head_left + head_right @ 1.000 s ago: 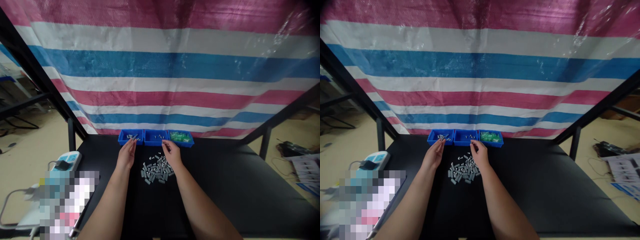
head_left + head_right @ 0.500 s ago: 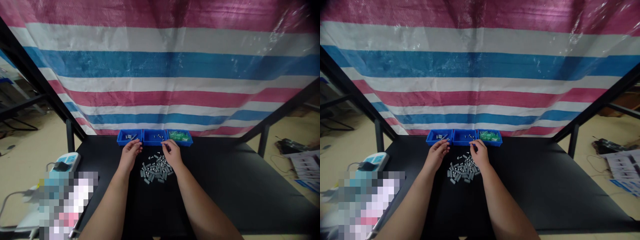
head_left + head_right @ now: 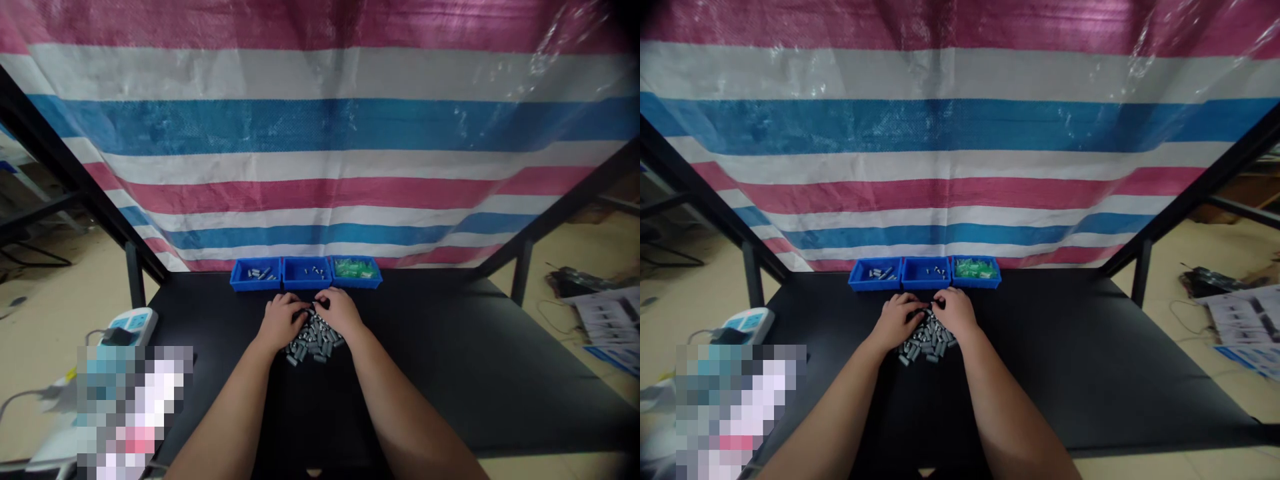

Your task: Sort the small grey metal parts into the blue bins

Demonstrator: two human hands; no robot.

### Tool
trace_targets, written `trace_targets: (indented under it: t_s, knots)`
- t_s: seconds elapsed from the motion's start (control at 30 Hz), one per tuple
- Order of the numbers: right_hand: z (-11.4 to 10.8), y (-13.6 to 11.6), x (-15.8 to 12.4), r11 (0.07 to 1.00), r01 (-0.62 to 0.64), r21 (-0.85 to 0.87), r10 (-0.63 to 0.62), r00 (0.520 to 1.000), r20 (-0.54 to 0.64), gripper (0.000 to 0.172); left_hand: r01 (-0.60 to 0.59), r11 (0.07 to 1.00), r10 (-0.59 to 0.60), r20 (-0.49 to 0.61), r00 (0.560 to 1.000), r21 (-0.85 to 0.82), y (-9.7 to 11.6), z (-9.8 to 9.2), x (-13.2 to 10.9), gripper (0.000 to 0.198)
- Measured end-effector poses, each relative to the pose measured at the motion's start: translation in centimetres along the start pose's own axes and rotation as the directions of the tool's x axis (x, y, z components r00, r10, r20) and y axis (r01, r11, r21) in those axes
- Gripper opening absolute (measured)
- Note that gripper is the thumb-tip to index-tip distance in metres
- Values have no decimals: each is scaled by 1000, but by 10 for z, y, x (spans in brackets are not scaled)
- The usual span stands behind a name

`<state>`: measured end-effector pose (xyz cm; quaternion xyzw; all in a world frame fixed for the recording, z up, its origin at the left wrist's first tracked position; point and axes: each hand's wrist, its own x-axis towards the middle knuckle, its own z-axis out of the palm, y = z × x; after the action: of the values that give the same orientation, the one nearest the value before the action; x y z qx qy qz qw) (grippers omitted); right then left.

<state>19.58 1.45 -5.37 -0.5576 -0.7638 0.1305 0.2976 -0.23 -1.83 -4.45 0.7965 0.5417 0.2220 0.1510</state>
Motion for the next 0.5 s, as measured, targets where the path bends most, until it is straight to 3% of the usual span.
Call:
trace_targets:
  t_s: [0.13, 0.27, 0.4, 0.5]
  knots:
    - [3, 0, 0, 999, -40, -14, 40, 999, 15, 11, 46, 997, -45, -7, 999, 64, 7, 6, 1, 23]
    - [4, 0, 1, 999, -39, -7, 39, 999, 5, 8, 69, 998, -69, -64, 996, -10, 7, 8, 2, 18]
    - [4, 0, 2, 989, 28, 143, -23, 999, -39, 10, 55, 962, -121, -237, 964, -268, -1, 7, 6, 19]
    - [6, 3, 3, 948, 27, 316, 18, 990, -140, 11, 98, 810, -342, -330, 880, -578, -11, 7, 10, 26]
